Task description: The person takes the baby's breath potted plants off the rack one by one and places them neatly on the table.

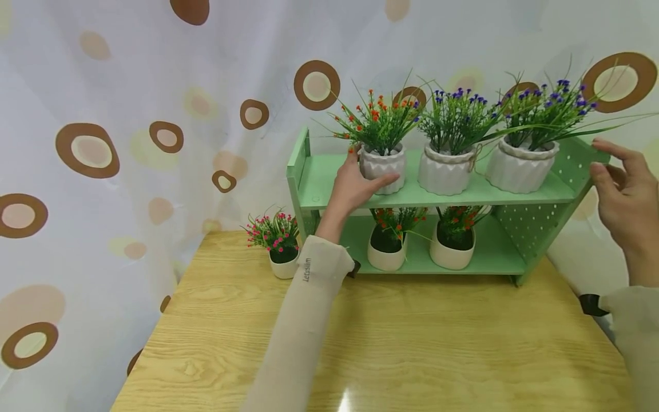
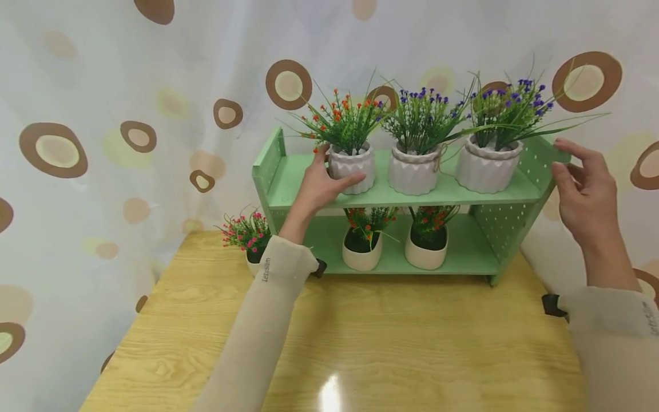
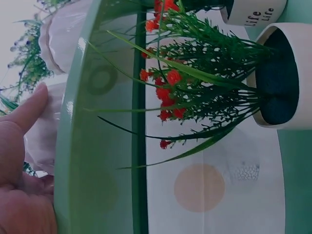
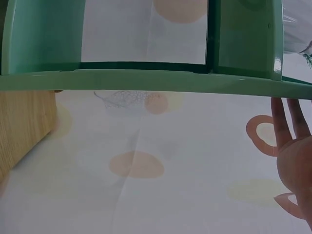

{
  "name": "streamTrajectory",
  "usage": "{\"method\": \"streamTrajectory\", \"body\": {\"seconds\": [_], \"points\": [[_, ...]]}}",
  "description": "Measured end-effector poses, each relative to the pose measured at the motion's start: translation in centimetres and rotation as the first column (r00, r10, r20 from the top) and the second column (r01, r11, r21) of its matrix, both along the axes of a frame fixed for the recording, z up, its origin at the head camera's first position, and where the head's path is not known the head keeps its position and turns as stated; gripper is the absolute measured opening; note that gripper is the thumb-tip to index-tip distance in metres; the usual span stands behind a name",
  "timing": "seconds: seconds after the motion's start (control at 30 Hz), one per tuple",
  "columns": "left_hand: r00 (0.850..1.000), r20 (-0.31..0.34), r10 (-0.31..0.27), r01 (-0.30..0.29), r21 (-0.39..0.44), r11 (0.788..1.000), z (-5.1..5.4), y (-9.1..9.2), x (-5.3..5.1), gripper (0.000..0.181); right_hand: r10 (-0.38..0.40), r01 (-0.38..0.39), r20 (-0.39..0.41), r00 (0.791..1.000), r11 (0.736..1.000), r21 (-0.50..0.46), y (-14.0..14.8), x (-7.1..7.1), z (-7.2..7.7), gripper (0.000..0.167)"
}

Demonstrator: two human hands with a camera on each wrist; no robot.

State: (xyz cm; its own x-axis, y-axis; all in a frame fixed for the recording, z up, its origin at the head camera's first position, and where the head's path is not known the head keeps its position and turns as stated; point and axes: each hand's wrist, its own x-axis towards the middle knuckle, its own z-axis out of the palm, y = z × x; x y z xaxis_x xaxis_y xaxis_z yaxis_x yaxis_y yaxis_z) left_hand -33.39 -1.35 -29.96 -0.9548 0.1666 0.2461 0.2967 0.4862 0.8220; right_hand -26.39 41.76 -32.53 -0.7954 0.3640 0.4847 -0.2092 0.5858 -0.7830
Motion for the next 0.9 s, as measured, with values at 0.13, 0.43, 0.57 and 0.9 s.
{"method": "streamTrajectory", "body": {"seconds": [0.13, 0.43, 0.57, 0.9], "points": [[1.000, -0.020, -0.018, 0.018, -0.015, 1.000, -0.14, -0.07, -0.12, 0.107, 0.008, -0.008, -0.031, 0.999, 1.000, 0.002, 0.05, -0.03, -0.41, 0.044], [0.999, -0.038, -0.010, 0.009, -0.028, 1.000, -0.29, -0.14, -0.11, 0.105, 0.006, -0.005, -0.033, 0.999, 0.999, 0.033, 0.09, -0.39, -0.68, 0.045], [0.999, -0.048, -0.014, 0.013, -0.022, 1.000, -0.29, -0.18, -0.02, 0.104, 0.007, -0.006, -0.056, 0.998, 1.000, 0.012, 0.02, -0.54, -0.62, 0.044], [0.997, -0.072, 0.015, -0.016, -0.012, 1.000, -0.39, -0.03, 0.14, 0.104, -0.011, 0.012, -0.040, 0.999, 1.000, 0.022, -0.11, -0.48, -0.80, 0.045]]}}
